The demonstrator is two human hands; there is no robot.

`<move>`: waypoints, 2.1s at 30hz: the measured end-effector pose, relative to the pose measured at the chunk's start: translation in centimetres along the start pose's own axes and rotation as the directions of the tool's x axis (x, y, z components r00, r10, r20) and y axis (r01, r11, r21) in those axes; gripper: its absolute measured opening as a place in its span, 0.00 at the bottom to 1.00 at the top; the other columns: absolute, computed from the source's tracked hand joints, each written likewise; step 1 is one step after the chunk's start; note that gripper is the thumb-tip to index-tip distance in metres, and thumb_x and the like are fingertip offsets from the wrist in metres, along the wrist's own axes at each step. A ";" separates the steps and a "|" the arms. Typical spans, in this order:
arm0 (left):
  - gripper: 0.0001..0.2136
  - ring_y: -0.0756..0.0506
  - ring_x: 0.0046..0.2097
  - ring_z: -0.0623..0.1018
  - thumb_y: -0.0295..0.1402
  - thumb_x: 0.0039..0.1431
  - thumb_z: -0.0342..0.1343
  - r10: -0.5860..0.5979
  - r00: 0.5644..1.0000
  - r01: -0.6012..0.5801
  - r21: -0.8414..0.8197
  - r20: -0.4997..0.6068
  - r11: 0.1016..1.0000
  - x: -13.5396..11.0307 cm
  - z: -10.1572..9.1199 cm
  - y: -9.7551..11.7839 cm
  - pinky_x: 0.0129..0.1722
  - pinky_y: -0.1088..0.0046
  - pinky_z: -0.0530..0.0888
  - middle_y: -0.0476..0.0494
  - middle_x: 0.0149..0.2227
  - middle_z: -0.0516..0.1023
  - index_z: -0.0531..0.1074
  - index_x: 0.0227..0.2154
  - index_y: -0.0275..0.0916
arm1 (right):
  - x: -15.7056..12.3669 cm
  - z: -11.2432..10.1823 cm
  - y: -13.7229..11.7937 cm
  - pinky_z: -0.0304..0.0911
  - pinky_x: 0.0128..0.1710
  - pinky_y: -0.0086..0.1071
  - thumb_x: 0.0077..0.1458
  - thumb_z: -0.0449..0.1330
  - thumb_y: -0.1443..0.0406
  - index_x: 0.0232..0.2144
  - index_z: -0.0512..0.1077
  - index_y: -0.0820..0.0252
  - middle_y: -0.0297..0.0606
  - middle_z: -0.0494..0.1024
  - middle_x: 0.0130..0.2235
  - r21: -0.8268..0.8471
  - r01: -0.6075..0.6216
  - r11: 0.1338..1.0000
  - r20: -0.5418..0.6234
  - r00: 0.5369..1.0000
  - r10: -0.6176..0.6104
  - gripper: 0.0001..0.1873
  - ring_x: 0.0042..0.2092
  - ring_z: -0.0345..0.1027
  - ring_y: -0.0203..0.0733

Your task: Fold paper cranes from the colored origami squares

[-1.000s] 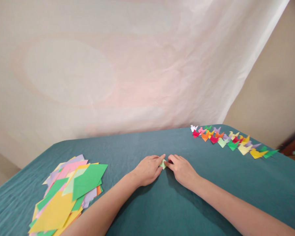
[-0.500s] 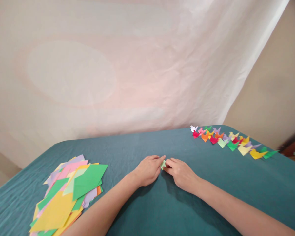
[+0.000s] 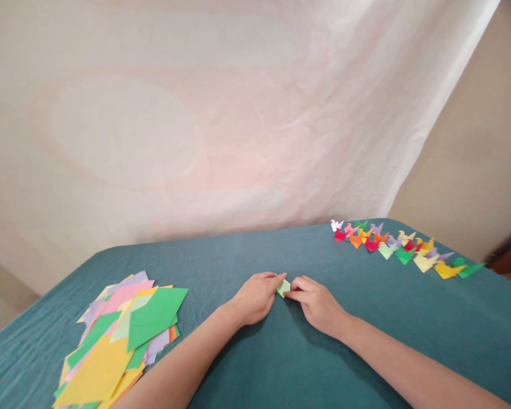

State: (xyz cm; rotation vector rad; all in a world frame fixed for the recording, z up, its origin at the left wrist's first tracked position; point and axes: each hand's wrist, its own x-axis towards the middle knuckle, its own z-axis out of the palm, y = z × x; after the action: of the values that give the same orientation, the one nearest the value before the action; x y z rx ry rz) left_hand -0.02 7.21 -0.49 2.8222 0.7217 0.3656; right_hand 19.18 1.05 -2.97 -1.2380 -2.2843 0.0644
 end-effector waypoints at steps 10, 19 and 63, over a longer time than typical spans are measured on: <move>0.21 0.46 0.53 0.68 0.22 0.58 0.40 -0.006 0.999 0.003 -0.078 -0.044 0.997 0.1 0.3 -0.8 0.54 0.67 0.64 0.42 0.52 0.69 0.60 0.54 0.37 | 0.3 0.5 0.9 0.59 0.39 0.34 0.58 0.47 0.74 0.39 0.73 0.59 0.40 0.68 0.36 -0.033 -0.076 0.997 -0.019 0.997 0.076 0.16 0.39 0.60 0.40; 0.22 0.46 0.54 0.68 0.21 0.56 0.41 -0.003 0.999 0.000 -0.088 -0.034 0.996 0.1 0.4 -1.1 0.54 0.67 0.64 0.41 0.53 0.68 0.60 0.54 0.36 | 0.3 0.4 0.9 0.58 0.39 0.34 0.61 0.48 0.69 0.41 0.74 0.54 0.40 0.69 0.36 -0.066 -0.010 0.998 0.043 0.999 0.013 0.15 0.39 0.61 0.40; 0.09 0.46 0.43 0.73 0.31 0.57 0.52 -0.218 0.945 0.139 -0.303 -0.242 0.943 -1.9 1.1 0.7 0.46 0.71 0.67 0.47 0.40 0.76 0.73 0.40 0.42 | 0.7 0.6 -0.2 0.61 0.43 0.34 0.58 0.52 0.64 0.43 0.72 0.53 0.37 0.73 0.39 0.142 -0.122 0.982 -0.078 0.988 0.134 0.12 0.40 0.66 0.40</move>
State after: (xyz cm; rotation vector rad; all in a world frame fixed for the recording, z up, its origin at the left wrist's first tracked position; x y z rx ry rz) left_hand -0.96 5.50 -1.67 2.4390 0.8947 0.7707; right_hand 18.46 1.63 -3.11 -1.2887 -2.0872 0.2055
